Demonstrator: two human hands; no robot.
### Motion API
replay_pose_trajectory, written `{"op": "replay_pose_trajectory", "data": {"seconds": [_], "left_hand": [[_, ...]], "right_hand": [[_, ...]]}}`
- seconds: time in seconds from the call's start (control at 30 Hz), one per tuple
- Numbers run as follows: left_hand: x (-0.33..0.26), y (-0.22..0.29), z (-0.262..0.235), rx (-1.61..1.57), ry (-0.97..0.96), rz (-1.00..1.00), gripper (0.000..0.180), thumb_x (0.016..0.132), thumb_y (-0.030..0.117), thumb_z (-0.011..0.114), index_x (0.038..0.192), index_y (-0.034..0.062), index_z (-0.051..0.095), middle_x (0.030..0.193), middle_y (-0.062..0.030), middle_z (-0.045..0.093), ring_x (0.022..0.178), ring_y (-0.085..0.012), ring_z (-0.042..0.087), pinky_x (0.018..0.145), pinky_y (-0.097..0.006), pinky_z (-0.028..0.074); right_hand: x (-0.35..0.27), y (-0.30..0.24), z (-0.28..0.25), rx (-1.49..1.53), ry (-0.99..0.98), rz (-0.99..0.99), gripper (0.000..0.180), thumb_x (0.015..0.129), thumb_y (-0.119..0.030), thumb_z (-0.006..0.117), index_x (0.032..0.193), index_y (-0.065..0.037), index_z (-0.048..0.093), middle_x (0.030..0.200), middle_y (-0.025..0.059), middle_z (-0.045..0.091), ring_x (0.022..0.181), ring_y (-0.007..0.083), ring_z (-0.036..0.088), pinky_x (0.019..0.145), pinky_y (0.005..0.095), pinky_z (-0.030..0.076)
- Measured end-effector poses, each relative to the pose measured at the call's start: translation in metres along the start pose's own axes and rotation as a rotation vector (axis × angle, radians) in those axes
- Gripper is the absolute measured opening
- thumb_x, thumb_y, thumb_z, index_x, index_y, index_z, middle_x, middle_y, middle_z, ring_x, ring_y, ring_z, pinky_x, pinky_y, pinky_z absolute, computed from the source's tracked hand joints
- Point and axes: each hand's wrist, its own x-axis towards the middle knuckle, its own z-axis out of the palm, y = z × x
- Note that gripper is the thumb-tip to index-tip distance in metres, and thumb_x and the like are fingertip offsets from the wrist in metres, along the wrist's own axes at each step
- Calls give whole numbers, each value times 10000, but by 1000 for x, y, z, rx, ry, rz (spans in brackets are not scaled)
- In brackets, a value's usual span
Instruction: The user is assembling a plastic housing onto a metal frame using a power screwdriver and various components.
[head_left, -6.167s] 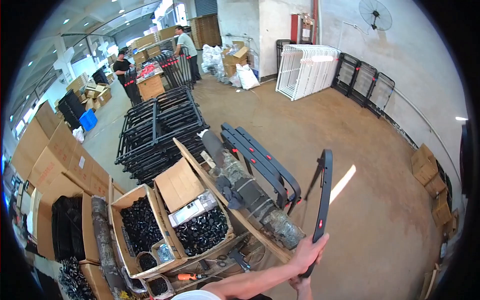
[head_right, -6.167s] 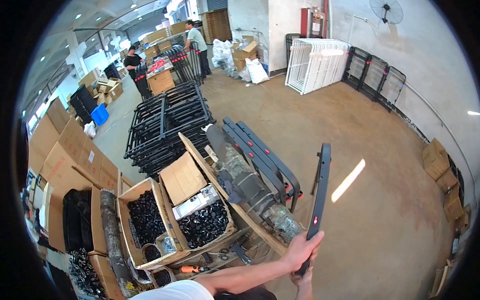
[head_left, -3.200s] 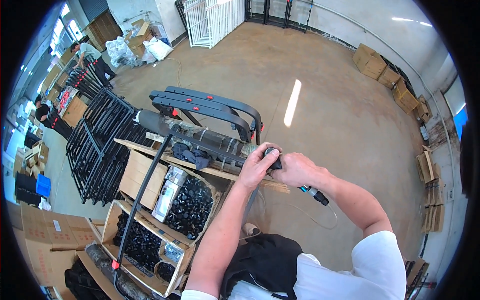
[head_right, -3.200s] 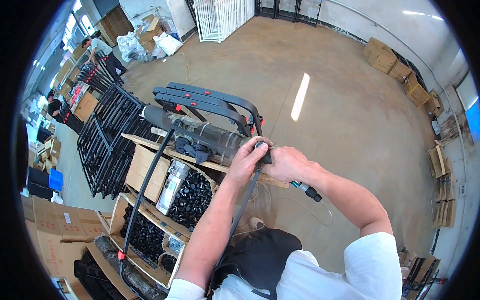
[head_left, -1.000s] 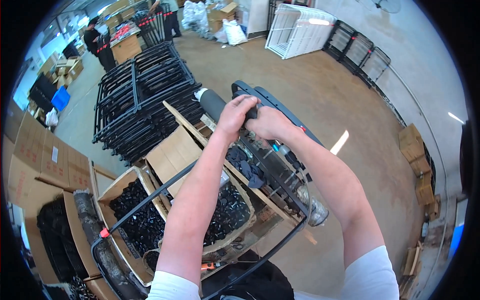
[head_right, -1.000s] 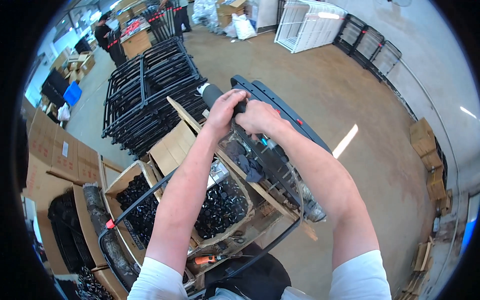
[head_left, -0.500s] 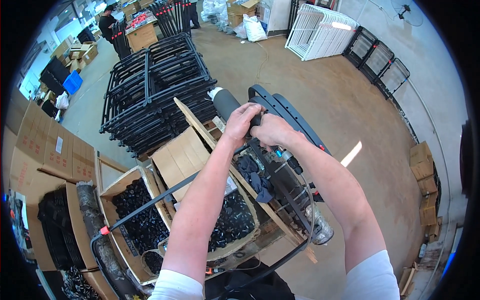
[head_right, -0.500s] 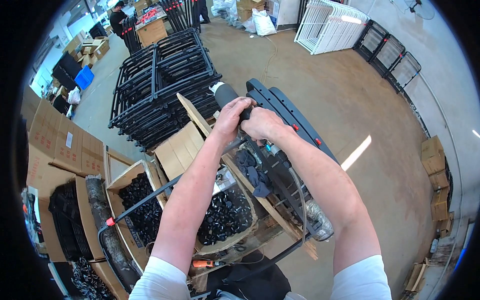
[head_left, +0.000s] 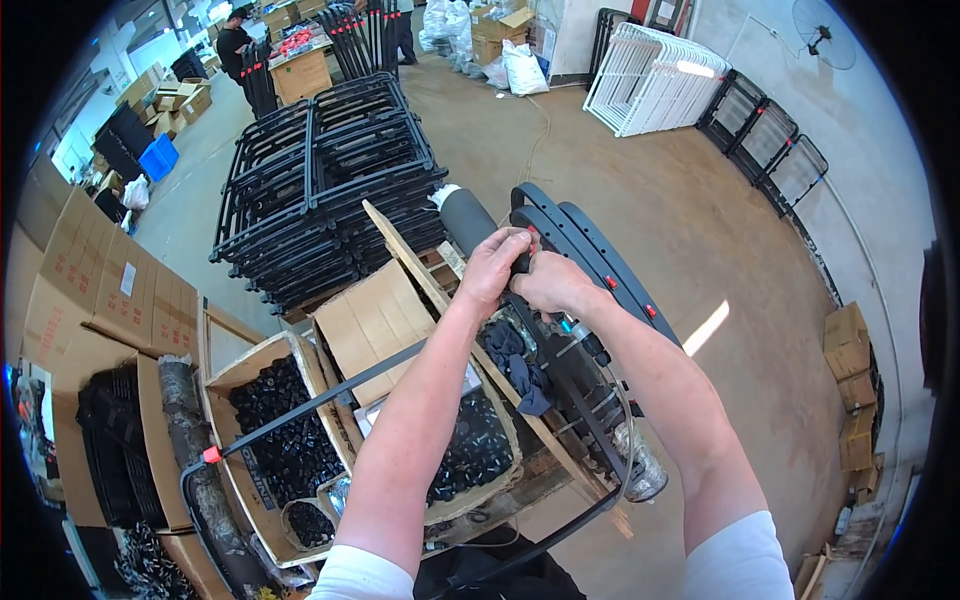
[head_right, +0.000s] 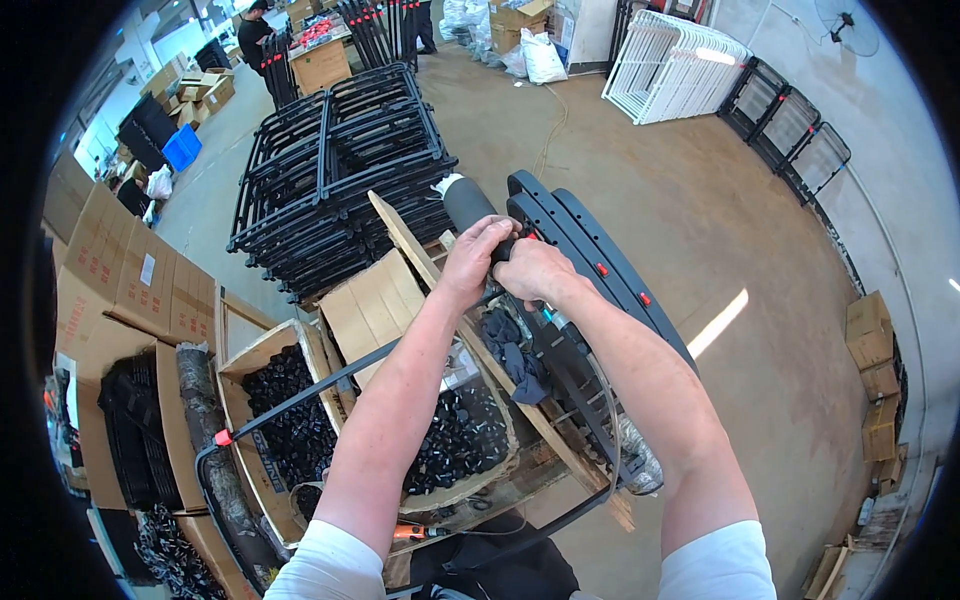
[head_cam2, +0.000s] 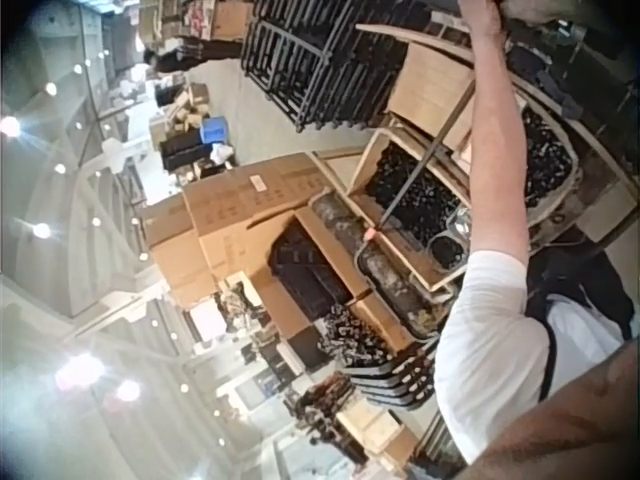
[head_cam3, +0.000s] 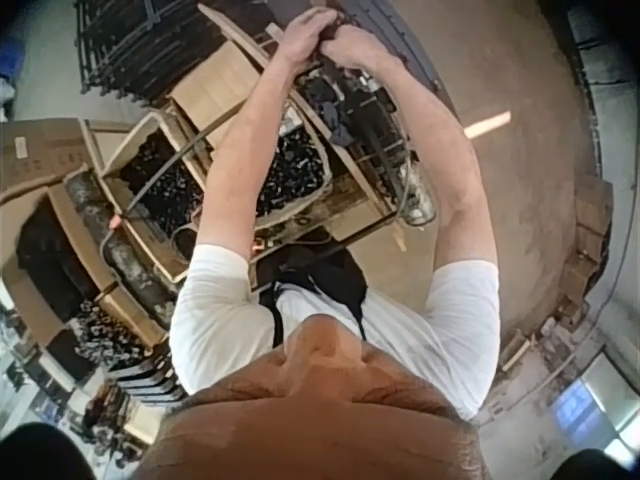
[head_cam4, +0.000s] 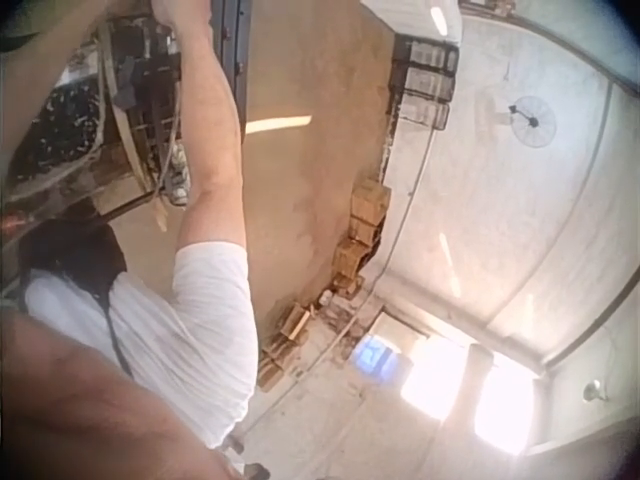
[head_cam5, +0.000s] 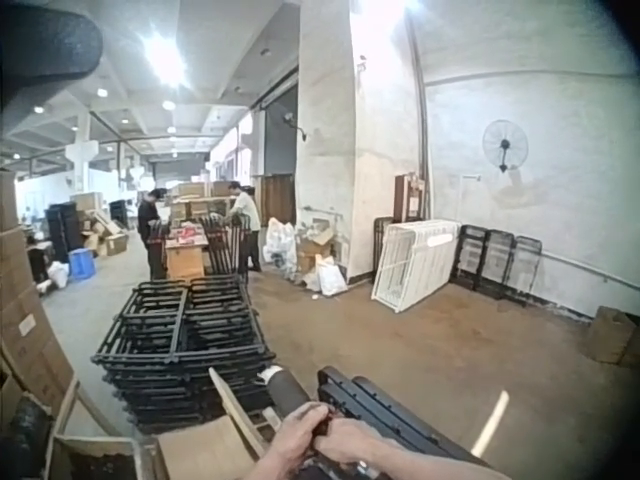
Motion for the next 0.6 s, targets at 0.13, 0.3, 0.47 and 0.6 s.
{"op": "replay_pose_trajectory", "data": {"seconds": [0.13,0.3,0.47,0.6], "left_hand": [[1,-1,-4,-24,5,-28,197,1044,226,654,1101,46,708,1053,-27,680,998,-129,606,947,-298,488],[5,-13,-23,-22,30,16,219,1027,252,676,1119,60,726,1048,-16,707,972,-126,630,905,-294,506],[4,-15,-8,-68,30,-46,233,1028,267,694,1120,56,730,1061,-19,718,976,-121,635,898,-300,512],[0,-6,-7,-12,62,5,349,990,314,750,1198,36,711,1056,-52,715,988,-141,644,919,-311,520]], "right_hand": [[1,-3,0,5,6,-1,412,892,-347,597,946,26,764,708,135,754,766,267,777,798,410,599],[10,-11,13,186,-10,-29,282,858,-211,660,839,67,704,740,131,716,609,251,718,637,401,590],[33,9,21,325,-27,-28,108,773,-86,681,739,14,657,713,106,689,644,207,668,605,376,533],[25,2,17,385,-23,-48,21,762,5,664,764,26,660,710,130,655,590,221,632,516,376,479]]}}
